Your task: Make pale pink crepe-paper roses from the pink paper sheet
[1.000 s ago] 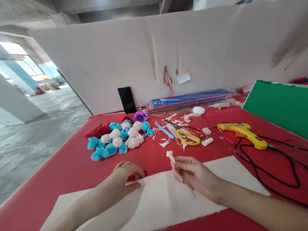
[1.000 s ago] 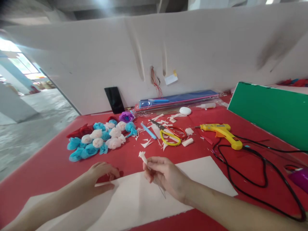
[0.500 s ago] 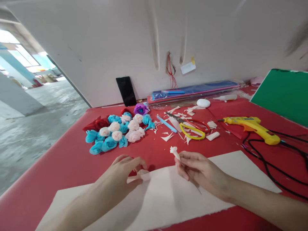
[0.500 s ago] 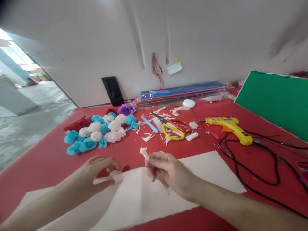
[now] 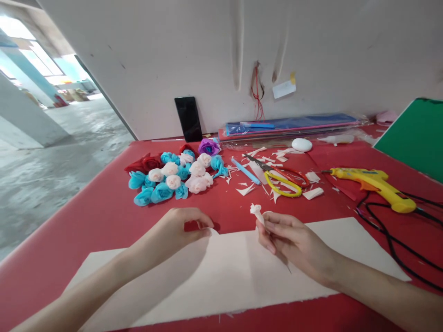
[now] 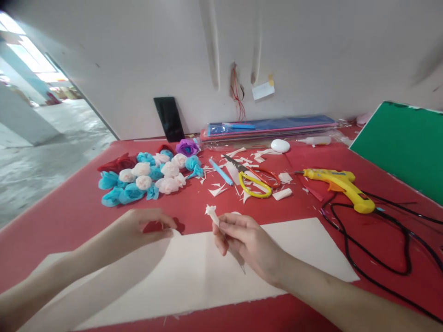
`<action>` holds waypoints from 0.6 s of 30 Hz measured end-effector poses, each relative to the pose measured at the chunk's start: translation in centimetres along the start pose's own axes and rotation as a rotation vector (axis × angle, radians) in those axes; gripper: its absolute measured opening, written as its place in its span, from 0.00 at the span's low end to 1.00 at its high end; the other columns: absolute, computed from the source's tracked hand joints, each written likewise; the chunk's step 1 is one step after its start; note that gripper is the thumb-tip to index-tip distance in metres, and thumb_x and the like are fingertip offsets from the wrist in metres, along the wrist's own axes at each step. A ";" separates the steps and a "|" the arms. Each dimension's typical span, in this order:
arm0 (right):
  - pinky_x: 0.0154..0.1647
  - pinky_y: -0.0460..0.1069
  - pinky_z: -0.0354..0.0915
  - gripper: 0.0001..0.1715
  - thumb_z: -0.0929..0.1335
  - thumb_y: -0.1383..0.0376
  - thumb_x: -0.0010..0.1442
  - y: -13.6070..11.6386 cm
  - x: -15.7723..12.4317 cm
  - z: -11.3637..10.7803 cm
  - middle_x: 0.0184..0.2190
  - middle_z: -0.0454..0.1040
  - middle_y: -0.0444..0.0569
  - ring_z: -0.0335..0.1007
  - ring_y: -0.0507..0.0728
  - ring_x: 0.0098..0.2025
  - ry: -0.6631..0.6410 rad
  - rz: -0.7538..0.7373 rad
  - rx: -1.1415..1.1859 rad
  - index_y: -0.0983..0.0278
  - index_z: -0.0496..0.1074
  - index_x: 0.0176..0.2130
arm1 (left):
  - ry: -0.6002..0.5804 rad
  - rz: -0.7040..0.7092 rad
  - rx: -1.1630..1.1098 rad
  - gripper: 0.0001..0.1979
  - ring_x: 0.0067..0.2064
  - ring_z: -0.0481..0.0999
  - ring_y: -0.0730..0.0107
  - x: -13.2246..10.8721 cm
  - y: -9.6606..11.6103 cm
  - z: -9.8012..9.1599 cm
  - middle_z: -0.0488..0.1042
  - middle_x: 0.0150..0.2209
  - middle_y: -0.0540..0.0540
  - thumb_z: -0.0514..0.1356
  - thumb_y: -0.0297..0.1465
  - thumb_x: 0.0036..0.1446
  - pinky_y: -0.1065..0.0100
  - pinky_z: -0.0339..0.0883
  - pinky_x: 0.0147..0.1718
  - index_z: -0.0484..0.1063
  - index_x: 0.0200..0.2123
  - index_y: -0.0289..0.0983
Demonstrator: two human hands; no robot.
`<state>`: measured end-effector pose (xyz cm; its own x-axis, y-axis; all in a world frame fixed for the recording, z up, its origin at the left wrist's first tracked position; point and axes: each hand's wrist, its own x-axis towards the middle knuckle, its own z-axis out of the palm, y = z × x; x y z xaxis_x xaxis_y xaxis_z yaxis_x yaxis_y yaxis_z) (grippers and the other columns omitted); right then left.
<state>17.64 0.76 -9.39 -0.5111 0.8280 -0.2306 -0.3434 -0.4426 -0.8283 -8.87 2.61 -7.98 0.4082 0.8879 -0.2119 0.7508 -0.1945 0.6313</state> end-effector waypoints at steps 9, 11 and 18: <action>0.25 0.49 0.46 0.20 0.78 0.52 0.54 -0.2 0.0 0.0 0.18 0.67 0.41 0.53 0.50 0.23 0.015 0.012 -0.019 0.64 0.74 0.27 | 0.055 0.001 -0.031 0.10 0.46 0.80 0.59 0.3 -1.2 0.9 0.79 0.49 0.43 0.63 0.35 0.67 0.53 0.77 0.47 0.76 0.48 0.36; 0.24 0.49 0.44 0.20 0.78 0.52 0.54 -0.3 -0.1 0.0 0.18 0.67 0.41 0.52 0.50 0.22 0.015 0.015 -0.022 0.64 0.74 0.27 | 0.060 -0.018 -0.033 0.10 0.46 0.80 0.59 0.3 -1.3 0.9 0.79 0.49 0.43 0.63 0.35 0.67 0.54 0.77 0.46 0.76 0.48 0.36; 0.23 0.50 0.42 0.20 0.78 0.52 0.54 -0.3 -0.1 0.1 0.18 0.66 0.41 0.52 0.50 0.23 0.015 0.015 -0.031 0.64 0.74 0.27 | 0.064 -0.058 -0.014 0.11 0.46 0.80 0.59 0.3 -1.5 0.8 0.79 0.50 0.43 0.62 0.35 0.68 0.55 0.78 0.45 0.76 0.49 0.36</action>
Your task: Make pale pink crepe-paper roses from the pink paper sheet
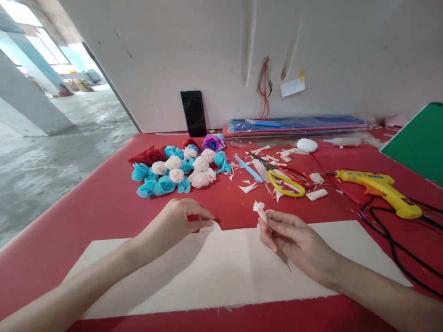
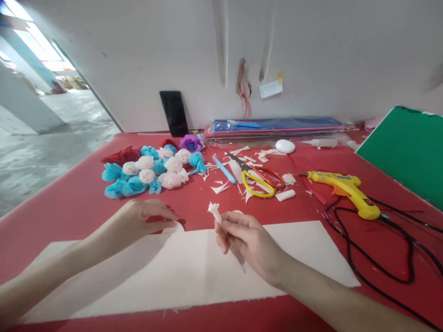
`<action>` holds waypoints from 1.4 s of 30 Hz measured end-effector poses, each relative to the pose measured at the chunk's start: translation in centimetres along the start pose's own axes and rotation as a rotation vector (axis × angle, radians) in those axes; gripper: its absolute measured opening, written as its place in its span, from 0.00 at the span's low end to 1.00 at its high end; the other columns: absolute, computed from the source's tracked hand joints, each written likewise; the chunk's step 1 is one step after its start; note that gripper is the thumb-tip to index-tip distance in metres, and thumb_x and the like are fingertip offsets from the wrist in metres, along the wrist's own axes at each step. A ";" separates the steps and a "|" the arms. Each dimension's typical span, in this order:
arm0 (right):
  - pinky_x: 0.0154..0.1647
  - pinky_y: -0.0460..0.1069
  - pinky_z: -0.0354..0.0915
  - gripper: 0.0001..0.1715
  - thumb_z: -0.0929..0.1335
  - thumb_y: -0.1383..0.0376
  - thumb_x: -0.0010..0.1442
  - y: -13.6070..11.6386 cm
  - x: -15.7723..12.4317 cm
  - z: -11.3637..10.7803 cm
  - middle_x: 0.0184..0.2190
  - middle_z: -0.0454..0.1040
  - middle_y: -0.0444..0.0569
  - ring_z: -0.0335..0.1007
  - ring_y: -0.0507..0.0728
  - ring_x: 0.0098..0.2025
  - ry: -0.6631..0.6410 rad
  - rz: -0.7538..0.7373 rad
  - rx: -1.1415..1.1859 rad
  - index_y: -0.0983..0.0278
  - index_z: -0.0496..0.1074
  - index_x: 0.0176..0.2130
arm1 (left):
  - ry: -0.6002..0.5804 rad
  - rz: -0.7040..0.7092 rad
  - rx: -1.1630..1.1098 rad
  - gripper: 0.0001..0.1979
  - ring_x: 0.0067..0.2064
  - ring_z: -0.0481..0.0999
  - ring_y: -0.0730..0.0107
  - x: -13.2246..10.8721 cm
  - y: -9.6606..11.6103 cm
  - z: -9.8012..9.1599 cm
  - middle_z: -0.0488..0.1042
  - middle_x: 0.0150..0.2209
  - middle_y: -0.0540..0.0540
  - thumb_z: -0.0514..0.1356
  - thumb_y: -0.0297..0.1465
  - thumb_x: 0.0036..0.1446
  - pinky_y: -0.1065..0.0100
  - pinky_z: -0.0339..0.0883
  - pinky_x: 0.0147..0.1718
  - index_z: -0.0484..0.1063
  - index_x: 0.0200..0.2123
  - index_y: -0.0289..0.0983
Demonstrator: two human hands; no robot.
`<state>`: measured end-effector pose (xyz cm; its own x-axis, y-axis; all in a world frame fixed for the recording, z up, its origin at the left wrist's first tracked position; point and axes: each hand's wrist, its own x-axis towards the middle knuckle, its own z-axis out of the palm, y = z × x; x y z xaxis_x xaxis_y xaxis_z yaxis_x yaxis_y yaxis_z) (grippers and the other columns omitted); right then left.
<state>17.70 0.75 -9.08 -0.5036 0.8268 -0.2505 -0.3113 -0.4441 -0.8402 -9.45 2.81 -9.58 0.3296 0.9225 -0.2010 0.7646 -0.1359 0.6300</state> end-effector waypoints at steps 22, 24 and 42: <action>0.28 0.48 0.49 0.19 0.78 0.53 0.54 0.0 0.0 -0.1 0.19 0.66 0.40 0.55 0.50 0.24 0.011 0.014 0.011 0.64 0.74 0.27 | 0.051 0.257 0.160 0.09 0.46 0.80 0.61 -0.1 0.1 -0.4 0.79 0.49 0.43 0.61 0.35 0.69 0.56 0.77 0.46 0.77 0.46 0.38; 0.27 0.48 0.49 0.19 0.78 0.54 0.54 0.0 0.0 -0.1 0.19 0.66 0.41 0.55 0.50 0.24 0.008 0.015 0.012 0.64 0.74 0.27 | 0.066 0.302 0.146 0.09 0.47 0.80 0.61 0.0 -0.4 -0.2 0.78 0.51 0.42 0.61 0.35 0.69 0.55 0.77 0.47 0.76 0.48 0.38; 0.26 0.45 0.51 0.18 0.79 0.54 0.54 0.0 0.1 -0.1 0.18 0.68 0.41 0.56 0.49 0.24 -0.009 0.012 0.048 0.64 0.75 0.27 | 0.018 0.193 0.071 0.09 0.40 0.80 0.64 -0.4 0.2 -1.0 0.80 0.42 0.46 0.61 0.36 0.69 0.59 0.78 0.40 0.76 0.43 0.36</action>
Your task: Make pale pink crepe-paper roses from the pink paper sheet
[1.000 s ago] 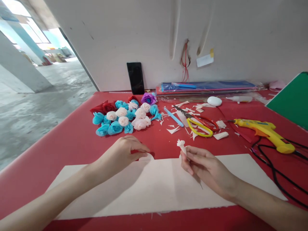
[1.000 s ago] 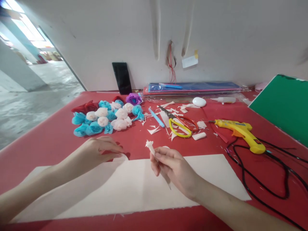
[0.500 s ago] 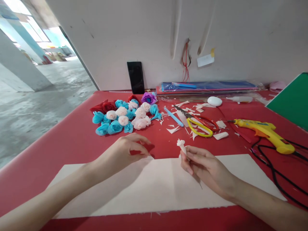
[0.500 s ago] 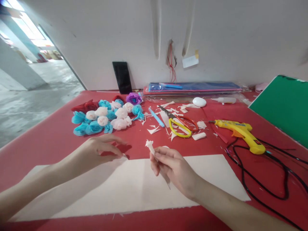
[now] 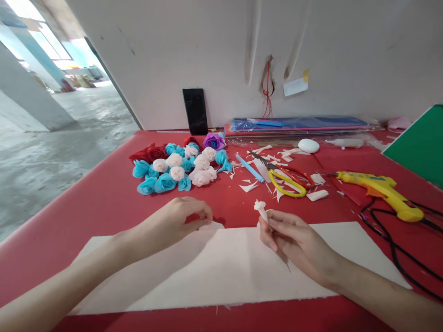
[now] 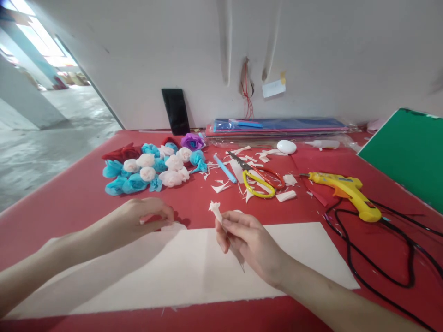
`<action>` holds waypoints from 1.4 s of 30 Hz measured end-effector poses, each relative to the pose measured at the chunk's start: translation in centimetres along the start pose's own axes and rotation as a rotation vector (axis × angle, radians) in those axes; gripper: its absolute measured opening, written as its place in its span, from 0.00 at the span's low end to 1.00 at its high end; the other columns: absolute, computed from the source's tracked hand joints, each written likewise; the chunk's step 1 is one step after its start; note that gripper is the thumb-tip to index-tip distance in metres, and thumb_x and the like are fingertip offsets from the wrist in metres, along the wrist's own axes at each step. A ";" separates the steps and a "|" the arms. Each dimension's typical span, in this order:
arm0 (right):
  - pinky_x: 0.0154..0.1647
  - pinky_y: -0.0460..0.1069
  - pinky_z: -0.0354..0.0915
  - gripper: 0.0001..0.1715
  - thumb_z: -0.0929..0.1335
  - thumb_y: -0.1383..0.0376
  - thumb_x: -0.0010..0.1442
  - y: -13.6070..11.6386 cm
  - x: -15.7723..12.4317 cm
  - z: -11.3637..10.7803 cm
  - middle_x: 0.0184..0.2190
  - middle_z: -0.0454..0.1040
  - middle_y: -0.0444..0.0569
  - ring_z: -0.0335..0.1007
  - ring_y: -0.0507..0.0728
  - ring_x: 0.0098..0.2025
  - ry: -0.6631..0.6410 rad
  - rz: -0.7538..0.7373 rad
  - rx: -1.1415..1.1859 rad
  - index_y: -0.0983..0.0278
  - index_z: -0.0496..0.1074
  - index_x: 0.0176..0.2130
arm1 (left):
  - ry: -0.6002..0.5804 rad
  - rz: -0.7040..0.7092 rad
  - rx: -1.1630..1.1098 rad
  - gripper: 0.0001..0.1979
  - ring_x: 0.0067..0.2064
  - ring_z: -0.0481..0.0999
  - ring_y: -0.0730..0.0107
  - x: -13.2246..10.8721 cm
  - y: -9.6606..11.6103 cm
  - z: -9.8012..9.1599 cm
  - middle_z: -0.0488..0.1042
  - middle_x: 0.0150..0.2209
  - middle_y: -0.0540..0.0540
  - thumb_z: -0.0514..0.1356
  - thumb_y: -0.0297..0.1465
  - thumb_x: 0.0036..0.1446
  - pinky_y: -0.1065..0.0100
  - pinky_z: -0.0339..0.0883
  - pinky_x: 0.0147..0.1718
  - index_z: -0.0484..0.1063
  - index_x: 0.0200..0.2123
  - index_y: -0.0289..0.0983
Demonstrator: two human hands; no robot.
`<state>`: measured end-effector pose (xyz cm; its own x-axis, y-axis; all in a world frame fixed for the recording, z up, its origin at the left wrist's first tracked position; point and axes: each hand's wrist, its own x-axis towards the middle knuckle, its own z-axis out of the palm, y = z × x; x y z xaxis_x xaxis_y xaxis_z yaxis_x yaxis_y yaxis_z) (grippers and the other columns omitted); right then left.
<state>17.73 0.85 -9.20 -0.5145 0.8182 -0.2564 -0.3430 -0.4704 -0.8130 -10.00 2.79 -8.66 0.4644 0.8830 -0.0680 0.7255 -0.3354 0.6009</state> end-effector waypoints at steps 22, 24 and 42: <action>0.39 0.44 0.61 0.14 0.76 0.54 0.60 -2.0 -1.2 1.7 0.26 0.73 0.42 0.65 0.50 0.32 0.010 -0.177 -0.181 0.60 0.79 0.29 | 0.328 -0.168 -0.544 0.08 0.21 0.77 0.73 0.7 6.7 -1.9 0.77 0.19 0.56 0.68 0.35 0.49 0.78 0.66 0.17 0.76 0.22 0.41; 0.43 0.43 0.62 0.13 0.74 0.54 0.63 -2.5 -1.4 1.9 0.33 0.74 0.42 0.67 0.50 0.37 0.034 -0.284 -0.276 0.57 0.81 0.30 | 0.348 -0.102 -0.541 0.06 0.26 0.81 0.70 1.2 7.3 -2.1 0.80 0.22 0.55 0.68 0.35 0.50 0.76 0.74 0.24 0.76 0.25 0.42; 0.39 0.52 0.64 0.14 0.68 0.64 0.67 -4.4 -1.1 5.2 0.30 0.74 0.45 0.67 0.56 0.34 0.266 -0.796 -0.700 0.50 0.84 0.36 | 0.578 0.308 -0.383 0.13 0.34 0.79 0.68 2.4 12.2 -2.1 0.81 0.30 0.54 0.57 0.27 0.57 0.71 0.72 0.36 0.80 0.27 0.45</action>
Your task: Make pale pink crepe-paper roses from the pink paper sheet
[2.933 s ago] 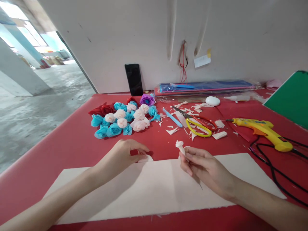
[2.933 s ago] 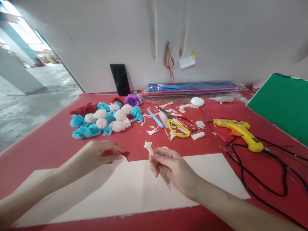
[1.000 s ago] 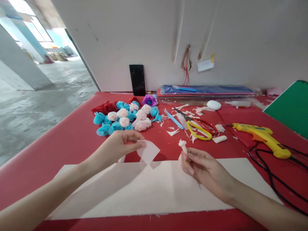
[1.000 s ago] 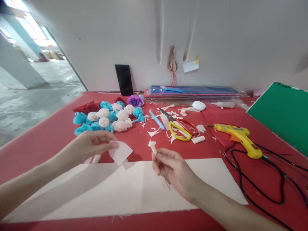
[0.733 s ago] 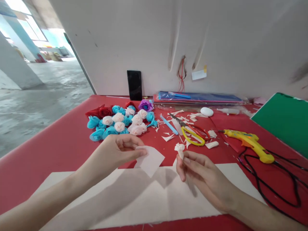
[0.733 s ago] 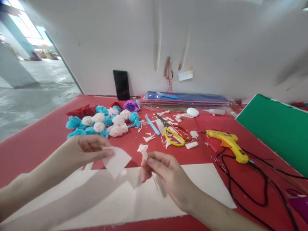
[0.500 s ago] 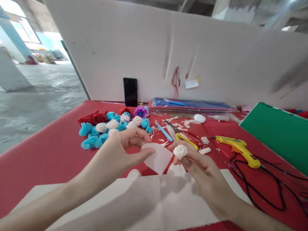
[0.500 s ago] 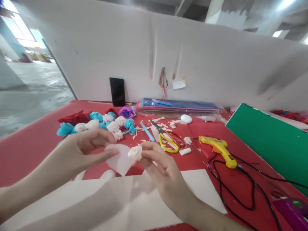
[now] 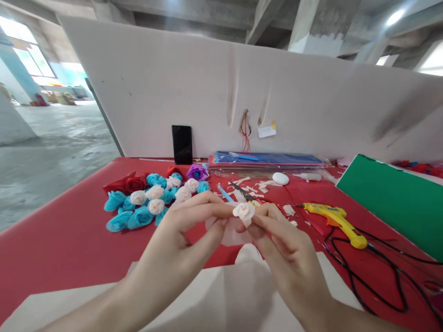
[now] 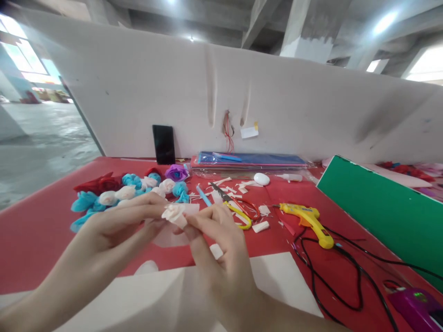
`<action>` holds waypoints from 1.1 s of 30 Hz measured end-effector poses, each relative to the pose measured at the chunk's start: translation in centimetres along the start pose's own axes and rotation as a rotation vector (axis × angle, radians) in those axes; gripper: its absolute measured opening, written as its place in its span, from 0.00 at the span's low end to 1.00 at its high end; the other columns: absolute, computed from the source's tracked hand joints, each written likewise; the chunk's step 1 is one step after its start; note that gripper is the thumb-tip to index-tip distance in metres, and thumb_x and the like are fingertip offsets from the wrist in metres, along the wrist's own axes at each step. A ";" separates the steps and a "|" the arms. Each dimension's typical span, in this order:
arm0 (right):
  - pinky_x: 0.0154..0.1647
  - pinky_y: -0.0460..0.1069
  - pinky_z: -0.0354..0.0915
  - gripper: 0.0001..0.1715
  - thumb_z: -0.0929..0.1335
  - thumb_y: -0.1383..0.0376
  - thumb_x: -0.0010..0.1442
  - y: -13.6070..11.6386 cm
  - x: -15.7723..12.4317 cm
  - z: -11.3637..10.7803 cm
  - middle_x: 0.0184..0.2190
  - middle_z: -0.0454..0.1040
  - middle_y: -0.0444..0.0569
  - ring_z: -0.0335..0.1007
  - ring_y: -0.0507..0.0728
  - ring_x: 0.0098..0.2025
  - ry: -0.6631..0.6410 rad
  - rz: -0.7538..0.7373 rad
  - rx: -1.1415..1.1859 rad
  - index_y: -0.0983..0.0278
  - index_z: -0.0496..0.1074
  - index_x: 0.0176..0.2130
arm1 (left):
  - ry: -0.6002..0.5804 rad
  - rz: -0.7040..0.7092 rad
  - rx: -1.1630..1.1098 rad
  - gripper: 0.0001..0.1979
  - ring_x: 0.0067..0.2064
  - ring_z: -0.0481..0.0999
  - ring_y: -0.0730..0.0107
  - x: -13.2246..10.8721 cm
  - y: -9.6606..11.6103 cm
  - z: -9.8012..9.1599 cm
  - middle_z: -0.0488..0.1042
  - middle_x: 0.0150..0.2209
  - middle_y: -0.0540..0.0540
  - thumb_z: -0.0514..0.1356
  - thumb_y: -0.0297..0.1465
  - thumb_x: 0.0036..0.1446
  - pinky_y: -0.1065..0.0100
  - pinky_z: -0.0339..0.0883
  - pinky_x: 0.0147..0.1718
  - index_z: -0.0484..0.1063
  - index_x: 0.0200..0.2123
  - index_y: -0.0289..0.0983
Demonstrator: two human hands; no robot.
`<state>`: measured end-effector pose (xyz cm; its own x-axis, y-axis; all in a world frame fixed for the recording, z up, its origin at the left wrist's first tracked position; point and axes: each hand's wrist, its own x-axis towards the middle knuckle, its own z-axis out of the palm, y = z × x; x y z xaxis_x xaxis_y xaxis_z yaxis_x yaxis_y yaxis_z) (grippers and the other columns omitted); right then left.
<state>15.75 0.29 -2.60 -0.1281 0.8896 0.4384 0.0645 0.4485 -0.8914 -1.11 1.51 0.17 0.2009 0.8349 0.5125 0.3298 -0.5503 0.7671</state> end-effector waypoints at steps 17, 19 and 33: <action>0.53 0.53 0.66 0.09 0.79 0.52 0.52 1.0 1.2 -1.1 0.34 0.79 0.44 0.72 0.55 0.41 -0.548 0.535 0.661 0.52 0.86 0.30 | -0.419 -0.147 -0.399 0.12 0.35 0.73 0.72 -0.5 -1.1 -1.3 0.74 0.29 0.53 0.68 0.28 0.60 0.77 0.72 0.36 0.86 0.29 0.51; 0.51 0.51 0.65 0.06 0.80 0.54 0.53 1.3 1.0 -0.9 0.28 0.74 0.41 0.70 0.52 0.36 -0.573 0.558 0.691 0.52 0.85 0.29 | -0.471 -0.138 -0.384 0.09 0.36 0.74 0.72 -0.5 -1.1 -1.6 0.74 0.30 0.53 0.68 0.32 0.61 0.77 0.72 0.37 0.86 0.29 0.51; 0.48 0.53 0.65 0.05 0.76 0.54 0.61 1.0 1.3 -1.8 0.43 0.75 0.47 0.68 0.58 0.46 -0.204 0.029 0.124 0.44 0.86 0.33 | -0.174 -0.191 -0.082 0.20 0.35 0.81 0.61 -0.9 -1.4 -1.2 0.80 0.29 0.50 0.67 0.39 0.57 0.65 0.79 0.34 0.78 0.54 0.49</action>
<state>17.42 2.03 -2.73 -0.3256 0.8608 0.3911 -0.0495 0.3975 -0.9163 -2.83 1.48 -0.95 0.3002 0.9097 0.2871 0.3027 -0.3763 0.8757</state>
